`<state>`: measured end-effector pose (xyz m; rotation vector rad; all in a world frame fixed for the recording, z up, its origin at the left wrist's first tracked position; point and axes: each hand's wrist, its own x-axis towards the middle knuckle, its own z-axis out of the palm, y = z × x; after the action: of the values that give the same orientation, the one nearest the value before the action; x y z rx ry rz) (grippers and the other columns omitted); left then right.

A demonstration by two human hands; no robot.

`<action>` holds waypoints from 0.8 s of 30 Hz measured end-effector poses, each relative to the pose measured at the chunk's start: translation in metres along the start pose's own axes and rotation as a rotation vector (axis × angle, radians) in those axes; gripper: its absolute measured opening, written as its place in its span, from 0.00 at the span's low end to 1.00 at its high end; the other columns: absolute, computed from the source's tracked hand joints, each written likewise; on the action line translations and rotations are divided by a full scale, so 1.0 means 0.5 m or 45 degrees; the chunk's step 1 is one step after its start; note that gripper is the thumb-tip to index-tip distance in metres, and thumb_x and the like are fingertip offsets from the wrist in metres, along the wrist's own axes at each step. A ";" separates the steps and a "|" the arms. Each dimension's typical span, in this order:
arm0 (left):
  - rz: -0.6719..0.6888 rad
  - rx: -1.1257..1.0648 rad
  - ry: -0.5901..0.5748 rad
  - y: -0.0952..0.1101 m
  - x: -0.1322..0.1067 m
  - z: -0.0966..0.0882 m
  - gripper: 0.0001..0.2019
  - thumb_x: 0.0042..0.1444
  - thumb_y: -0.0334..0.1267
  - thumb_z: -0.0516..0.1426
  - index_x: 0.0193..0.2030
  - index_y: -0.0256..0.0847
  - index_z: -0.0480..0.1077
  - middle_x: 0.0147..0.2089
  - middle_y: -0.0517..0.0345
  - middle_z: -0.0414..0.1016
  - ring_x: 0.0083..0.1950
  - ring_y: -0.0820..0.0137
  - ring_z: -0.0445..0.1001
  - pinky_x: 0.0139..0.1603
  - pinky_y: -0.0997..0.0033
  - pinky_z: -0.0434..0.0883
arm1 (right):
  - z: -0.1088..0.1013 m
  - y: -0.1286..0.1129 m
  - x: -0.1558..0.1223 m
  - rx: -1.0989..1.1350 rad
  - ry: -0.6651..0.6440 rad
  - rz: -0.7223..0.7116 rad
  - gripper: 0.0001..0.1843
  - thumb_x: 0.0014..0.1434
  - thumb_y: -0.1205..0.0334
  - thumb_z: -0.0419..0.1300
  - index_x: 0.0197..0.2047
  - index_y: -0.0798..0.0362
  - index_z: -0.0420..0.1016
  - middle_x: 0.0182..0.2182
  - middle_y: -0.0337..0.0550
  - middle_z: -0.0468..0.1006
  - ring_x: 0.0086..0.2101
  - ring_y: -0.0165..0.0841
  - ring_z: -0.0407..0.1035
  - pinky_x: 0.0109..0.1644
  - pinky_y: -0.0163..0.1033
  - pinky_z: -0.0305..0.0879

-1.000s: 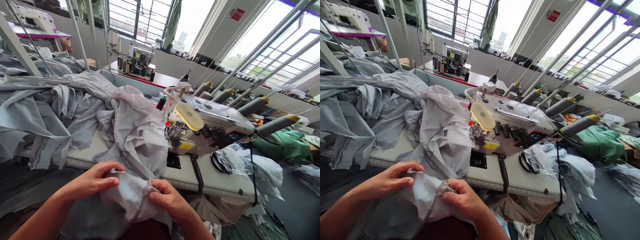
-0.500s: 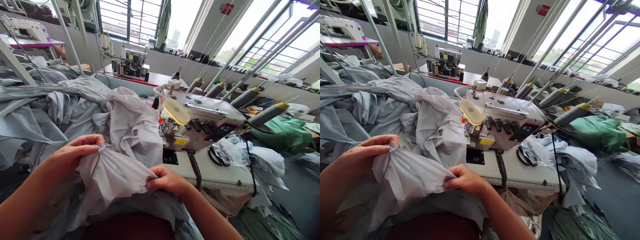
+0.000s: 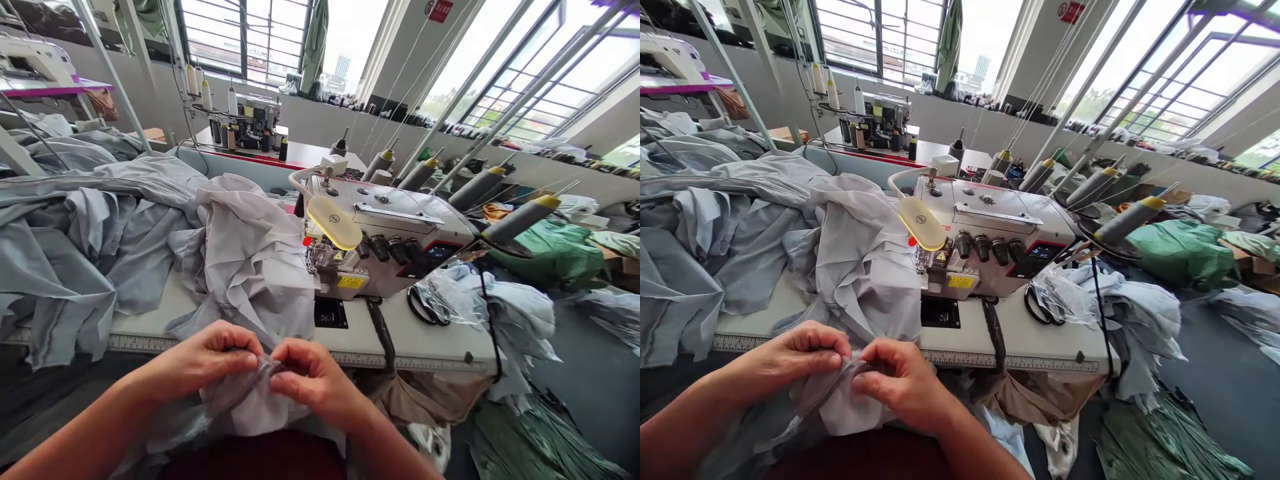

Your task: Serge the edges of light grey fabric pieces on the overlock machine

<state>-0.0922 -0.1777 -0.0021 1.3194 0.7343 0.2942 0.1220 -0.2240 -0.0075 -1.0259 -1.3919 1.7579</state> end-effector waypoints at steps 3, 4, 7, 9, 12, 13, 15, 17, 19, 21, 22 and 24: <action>-0.081 -0.128 0.015 -0.011 0.020 0.016 0.20 0.52 0.53 0.60 0.33 0.33 0.71 0.26 0.62 0.61 0.28 0.77 0.55 0.27 0.79 0.54 | 0.013 0.034 0.000 0.405 0.083 0.156 0.19 0.46 0.50 0.70 0.27 0.55 0.68 0.22 0.32 0.63 0.22 0.23 0.51 0.26 0.30 0.47; -0.104 -0.160 0.013 -0.014 0.024 0.019 0.20 0.52 0.53 0.60 0.33 0.33 0.71 0.26 0.63 0.61 0.27 0.77 0.55 0.27 0.79 0.54 | 0.010 0.046 -0.002 0.469 0.100 0.180 0.20 0.44 0.51 0.71 0.27 0.55 0.68 0.22 0.32 0.63 0.22 0.23 0.51 0.26 0.29 0.46; -0.141 -0.227 0.025 -0.021 0.033 0.024 0.21 0.51 0.54 0.61 0.32 0.34 0.69 0.26 0.63 0.60 0.27 0.78 0.54 0.25 0.80 0.53 | -0.007 0.071 -0.006 0.578 0.133 0.213 0.18 0.43 0.55 0.72 0.27 0.56 0.69 0.22 0.33 0.66 0.23 0.23 0.53 0.28 0.29 0.47; -0.148 -0.255 0.051 -0.025 0.038 0.026 0.22 0.51 0.55 0.60 0.31 0.34 0.67 0.26 0.63 0.59 0.26 0.79 0.53 0.25 0.80 0.52 | -0.017 0.082 -0.007 0.620 0.147 0.225 0.16 0.43 0.56 0.71 0.27 0.56 0.70 0.23 0.34 0.67 0.23 0.24 0.54 0.29 0.29 0.48; -0.173 -0.279 0.051 -0.031 0.044 0.028 0.22 0.52 0.55 0.60 0.31 0.34 0.66 0.25 0.64 0.58 0.26 0.79 0.52 0.24 0.80 0.52 | -0.025 0.091 -0.006 0.643 0.164 0.240 0.15 0.43 0.59 0.71 0.27 0.56 0.71 0.23 0.34 0.68 0.24 0.24 0.56 0.29 0.29 0.50; -0.176 -0.283 0.042 -0.033 0.046 0.029 0.22 0.52 0.55 0.59 0.31 0.34 0.66 0.25 0.64 0.58 0.25 0.79 0.52 0.24 0.80 0.52 | -0.027 0.093 -0.005 0.646 0.166 0.243 0.14 0.44 0.59 0.71 0.27 0.57 0.71 0.23 0.34 0.68 0.24 0.24 0.56 0.30 0.29 0.50; -0.175 -0.297 0.033 -0.037 0.051 0.029 0.22 0.52 0.56 0.59 0.30 0.34 0.65 0.25 0.64 0.57 0.25 0.79 0.52 0.24 0.80 0.51 | -0.028 0.094 -0.005 0.655 0.164 0.245 0.13 0.44 0.61 0.70 0.27 0.57 0.71 0.23 0.35 0.68 0.24 0.25 0.57 0.30 0.29 0.51; -0.169 -0.314 0.037 -0.040 0.056 0.029 0.22 0.51 0.56 0.60 0.31 0.34 0.66 0.25 0.64 0.58 0.26 0.79 0.52 0.24 0.81 0.52 | -0.028 0.089 -0.005 0.645 0.164 0.245 0.13 0.44 0.61 0.70 0.27 0.57 0.70 0.23 0.34 0.68 0.24 0.24 0.56 0.29 0.29 0.51; -0.194 -0.317 0.033 -0.042 0.058 0.030 0.21 0.49 0.55 0.62 0.32 0.35 0.67 0.26 0.64 0.60 0.27 0.79 0.54 0.25 0.81 0.53 | -0.026 0.077 -0.006 0.587 0.161 0.249 0.13 0.44 0.60 0.69 0.27 0.57 0.70 0.22 0.34 0.67 0.23 0.23 0.55 0.28 0.29 0.50; -0.227 -0.281 0.023 -0.046 0.054 0.030 0.21 0.46 0.54 0.64 0.31 0.35 0.69 0.25 0.63 0.62 0.27 0.79 0.55 0.26 0.81 0.54 | -0.021 0.063 -0.008 0.478 0.130 0.259 0.13 0.45 0.59 0.67 0.28 0.57 0.69 0.22 0.34 0.66 0.23 0.23 0.54 0.27 0.29 0.48; -0.237 -0.258 0.042 -0.050 0.049 0.029 0.21 0.45 0.54 0.65 0.30 0.35 0.70 0.25 0.63 0.63 0.27 0.78 0.56 0.26 0.81 0.54 | -0.017 0.056 -0.009 0.401 0.108 0.262 0.12 0.46 0.59 0.67 0.28 0.57 0.69 0.22 0.33 0.65 0.23 0.23 0.53 0.26 0.29 0.48; -0.227 -0.250 0.139 -0.067 0.029 0.025 0.21 0.44 0.54 0.65 0.27 0.35 0.70 0.26 0.61 0.63 0.28 0.77 0.58 0.27 0.81 0.57 | -0.007 0.049 -0.003 0.244 0.052 0.250 0.13 0.48 0.57 0.66 0.28 0.57 0.70 0.21 0.33 0.64 0.23 0.23 0.53 0.25 0.29 0.48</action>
<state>-0.0803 -0.1871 -0.0376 1.0510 0.8862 0.2889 0.1249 -0.2290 -0.0314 -1.1165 -1.1036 1.9572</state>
